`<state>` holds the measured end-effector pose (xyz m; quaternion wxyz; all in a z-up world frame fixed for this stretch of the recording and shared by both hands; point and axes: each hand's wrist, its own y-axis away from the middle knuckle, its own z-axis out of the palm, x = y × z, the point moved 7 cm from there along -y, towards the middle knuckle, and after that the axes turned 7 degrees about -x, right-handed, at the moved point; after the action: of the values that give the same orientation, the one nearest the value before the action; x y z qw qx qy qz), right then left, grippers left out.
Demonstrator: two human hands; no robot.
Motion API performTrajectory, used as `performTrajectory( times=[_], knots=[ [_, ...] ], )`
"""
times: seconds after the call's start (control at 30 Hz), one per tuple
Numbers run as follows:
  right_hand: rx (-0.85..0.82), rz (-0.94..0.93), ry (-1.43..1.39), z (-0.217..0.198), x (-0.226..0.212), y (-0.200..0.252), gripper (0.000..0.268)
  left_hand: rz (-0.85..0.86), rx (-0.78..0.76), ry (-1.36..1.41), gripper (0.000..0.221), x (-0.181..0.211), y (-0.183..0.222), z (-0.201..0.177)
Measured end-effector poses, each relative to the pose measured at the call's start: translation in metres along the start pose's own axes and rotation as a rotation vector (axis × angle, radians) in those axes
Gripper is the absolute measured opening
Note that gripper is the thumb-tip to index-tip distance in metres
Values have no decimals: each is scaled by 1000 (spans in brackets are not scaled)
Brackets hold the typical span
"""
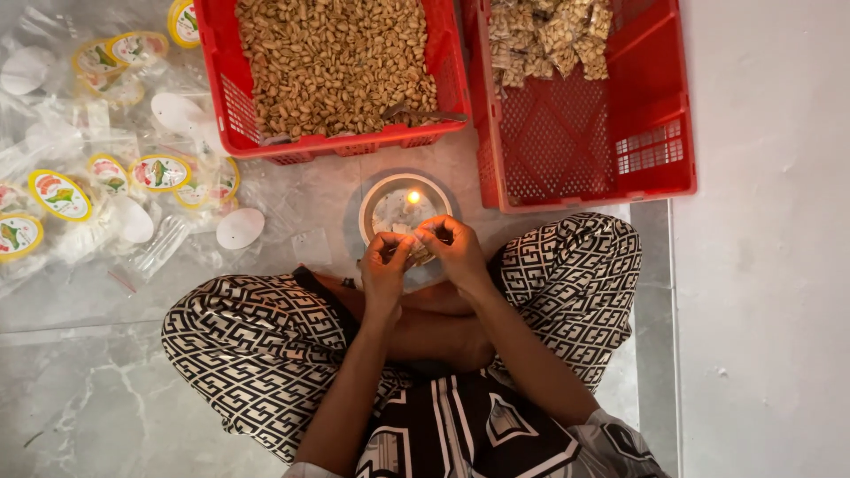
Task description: Manually processing peanut clusters by heating them over a candle flame and sorting them into baskets.
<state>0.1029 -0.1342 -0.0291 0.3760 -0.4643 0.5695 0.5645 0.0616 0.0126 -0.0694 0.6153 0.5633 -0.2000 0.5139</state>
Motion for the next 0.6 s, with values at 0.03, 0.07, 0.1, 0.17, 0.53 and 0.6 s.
performTrajectory(
  times=[0.03,0.07,0.1,0.17,0.53,0.6],
  knots=[
    [2,0,-1,1,-1,0,18,0,-1,-1,14,0,1,1],
    [26,8,-31,1,-2,1,15,6,3,-16,14,1,1,1],
    [49,18,-62,1,-2,2,13,12,10,-30,13,2,3,0],
    [58,18,-73,1,-8,4,13,22,10,-42,13,6,5,3],
    [46,13,-86,5,-9,4,14,37,22,-84,14,20,11,8],
    [52,7,-75,6,-14,5,12,60,52,-133,10,16,7,1]
  ],
)
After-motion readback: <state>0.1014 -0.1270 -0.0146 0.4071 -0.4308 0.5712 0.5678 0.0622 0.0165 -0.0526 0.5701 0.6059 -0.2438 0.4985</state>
